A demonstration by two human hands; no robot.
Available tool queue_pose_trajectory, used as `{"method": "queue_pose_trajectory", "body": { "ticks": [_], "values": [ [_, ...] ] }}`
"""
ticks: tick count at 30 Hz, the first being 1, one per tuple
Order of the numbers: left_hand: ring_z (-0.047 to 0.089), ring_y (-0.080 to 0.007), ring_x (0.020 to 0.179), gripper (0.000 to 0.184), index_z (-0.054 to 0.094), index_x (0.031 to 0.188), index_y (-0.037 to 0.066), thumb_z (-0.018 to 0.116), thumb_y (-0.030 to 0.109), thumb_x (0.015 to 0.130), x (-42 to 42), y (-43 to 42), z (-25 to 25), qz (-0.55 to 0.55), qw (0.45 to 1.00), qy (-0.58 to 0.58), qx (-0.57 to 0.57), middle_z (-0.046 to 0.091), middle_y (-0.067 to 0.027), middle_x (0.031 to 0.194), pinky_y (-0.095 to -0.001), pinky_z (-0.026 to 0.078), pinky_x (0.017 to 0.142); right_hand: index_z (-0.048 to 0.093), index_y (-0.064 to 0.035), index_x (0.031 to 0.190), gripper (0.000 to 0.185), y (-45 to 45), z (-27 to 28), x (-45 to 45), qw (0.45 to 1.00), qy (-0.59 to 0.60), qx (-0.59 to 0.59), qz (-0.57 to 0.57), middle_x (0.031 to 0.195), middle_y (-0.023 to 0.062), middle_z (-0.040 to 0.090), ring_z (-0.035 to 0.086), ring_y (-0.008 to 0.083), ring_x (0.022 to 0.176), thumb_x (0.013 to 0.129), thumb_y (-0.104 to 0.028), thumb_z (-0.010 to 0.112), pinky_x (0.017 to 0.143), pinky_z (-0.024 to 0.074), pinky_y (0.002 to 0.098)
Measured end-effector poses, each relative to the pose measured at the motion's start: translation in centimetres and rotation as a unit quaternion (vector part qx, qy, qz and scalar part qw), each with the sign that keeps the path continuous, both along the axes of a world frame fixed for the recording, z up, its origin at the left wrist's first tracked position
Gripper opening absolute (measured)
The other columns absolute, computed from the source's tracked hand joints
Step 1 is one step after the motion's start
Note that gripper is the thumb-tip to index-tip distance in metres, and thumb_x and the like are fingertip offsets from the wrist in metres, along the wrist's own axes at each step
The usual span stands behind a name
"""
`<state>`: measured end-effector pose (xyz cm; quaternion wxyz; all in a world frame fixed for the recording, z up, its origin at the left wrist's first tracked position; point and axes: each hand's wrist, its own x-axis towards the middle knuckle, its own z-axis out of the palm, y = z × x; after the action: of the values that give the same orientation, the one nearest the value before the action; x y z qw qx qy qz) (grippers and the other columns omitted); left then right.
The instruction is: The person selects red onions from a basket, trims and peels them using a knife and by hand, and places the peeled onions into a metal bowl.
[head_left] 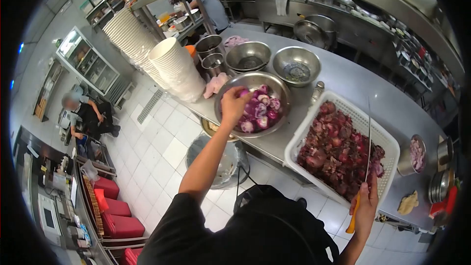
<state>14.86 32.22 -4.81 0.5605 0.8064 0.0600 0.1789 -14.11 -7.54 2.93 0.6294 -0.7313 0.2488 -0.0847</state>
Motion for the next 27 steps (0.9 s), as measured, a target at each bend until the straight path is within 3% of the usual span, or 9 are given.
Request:
{"method": "queue_pose_trajectory", "body": {
  "ticks": [2,4,9,11,13,16,20,26,27],
  "values": [
    [0.068,-0.0304,0.093,0.041,0.071,0.109,-0.003,0.081,0.022,0.078,1.0,-0.2,1.2,0.033,0.989,-0.070,0.128,0.070,-0.0194,0.102,-0.0379,0.052,0.085,0.030,-0.0120,0.157,0.059,1.5,-0.2,0.2,1.000,0.003,-0.003,-0.004,0.067,-0.0021,0.044,0.043,0.0057,0.048,0.105,-0.031,0.052,0.038,0.0341,0.0226],
    [0.064,-0.0384,0.105,0.041,0.070,0.109,-0.004,0.079,0.024,0.080,0.2,-1.7,3.6,-0.010,0.984,-0.102,0.147,0.067,-0.0247,0.110,-0.0429,0.049,0.094,0.030,-0.0123,0.157,0.060,2.6,0.1,-0.2,1.000,0.007,-0.009,-0.014,0.068,-0.0020,0.044,0.043,0.0057,0.048,0.104,-0.029,0.053,0.038,0.0346,0.0227],
    [0.062,-0.0350,0.106,0.036,0.070,0.114,0.004,0.077,0.018,0.082,-2.8,-5.6,6.8,-0.226,0.958,-0.115,0.137,0.063,-0.0172,0.116,-0.0409,0.050,0.089,0.029,-0.0076,0.157,0.065,4.9,0.1,-0.3,0.998,0.016,-0.028,-0.050,0.074,-0.0018,0.049,0.043,0.0057,0.049,0.101,-0.025,0.058,0.039,0.0349,0.0226],
    [0.062,-0.0330,0.107,0.035,0.070,0.114,0.003,0.077,0.018,0.082,-4.4,-7.5,7.0,-0.290,0.943,-0.108,0.121,0.063,-0.0161,0.117,-0.0396,0.051,0.087,0.030,-0.0081,0.156,0.063,5.5,0.6,-0.1,0.998,0.008,-0.032,-0.056,0.073,-0.0019,0.052,0.040,0.0044,0.050,0.099,-0.013,0.057,0.041,0.0323,0.0226],
    [0.064,-0.0317,0.105,0.034,0.070,0.113,0.004,0.077,0.016,0.082,-5.6,-8.5,7.1,-0.320,0.921,-0.150,0.161,0.064,-0.0153,0.117,-0.0380,0.053,0.083,0.033,-0.0088,0.154,0.065,5.7,1.5,0.2,0.997,0.034,-0.028,-0.065,0.069,-0.0031,0.050,0.040,0.0043,0.050,0.098,-0.019,0.062,0.042,0.0325,0.0225],
    [0.067,-0.0291,0.101,0.032,0.071,0.110,0.001,0.078,0.009,0.081,-7.4,-9.5,7.1,-0.383,0.905,-0.124,0.141,0.067,-0.0160,0.116,-0.0340,0.055,0.079,0.032,-0.0043,0.154,0.072,4.9,0.2,-0.5,0.993,-0.013,-0.030,-0.112,0.063,-0.0044,0.046,0.040,0.0055,0.048,0.096,-0.026,0.068,0.043,0.0334,0.0233],
    [0.066,-0.0192,0.098,0.032,0.070,0.115,0.002,0.076,0.004,0.083,-9.0,-10.8,6.8,-0.406,0.906,-0.061,0.102,0.067,-0.0117,0.116,-0.0287,0.054,0.077,0.033,-0.0033,0.154,0.068,3.6,0.7,-0.6,0.987,-0.034,-0.013,-0.158,0.064,-0.0042,0.047,0.040,0.0049,0.049,0.097,-0.021,0.066,0.043,0.0327,0.0230],
    [0.067,-0.0208,0.098,0.034,0.070,0.114,0.003,0.078,0.006,0.081,-10.7,-15.2,6.9,-0.442,0.877,-0.091,0.165,0.067,-0.0110,0.115,-0.0296,0.054,0.078,0.033,-0.0032,0.153,0.064,0.2,-0.7,-0.8,0.983,-0.082,0.028,-0.160,0.066,-0.0030,0.049,0.042,0.0047,0.050,0.098,-0.017,0.063,0.043,0.0333,0.0218],
    [0.066,-0.0319,0.102,0.033,0.069,0.113,0.002,0.076,0.009,0.081,-11.5,-16.4,7.8,-0.441,0.880,-0.047,0.168,0.067,-0.0159,0.113,-0.0372,0.054,0.085,0.032,-0.0040,0.154,0.064,-0.4,-0.9,-0.9,0.983,-0.086,0.036,-0.156,0.064,-0.0030,0.049,0.042,0.0048,0.049,0.099,-0.018,0.062,0.043,0.0338,0.0219]
  ]
}}
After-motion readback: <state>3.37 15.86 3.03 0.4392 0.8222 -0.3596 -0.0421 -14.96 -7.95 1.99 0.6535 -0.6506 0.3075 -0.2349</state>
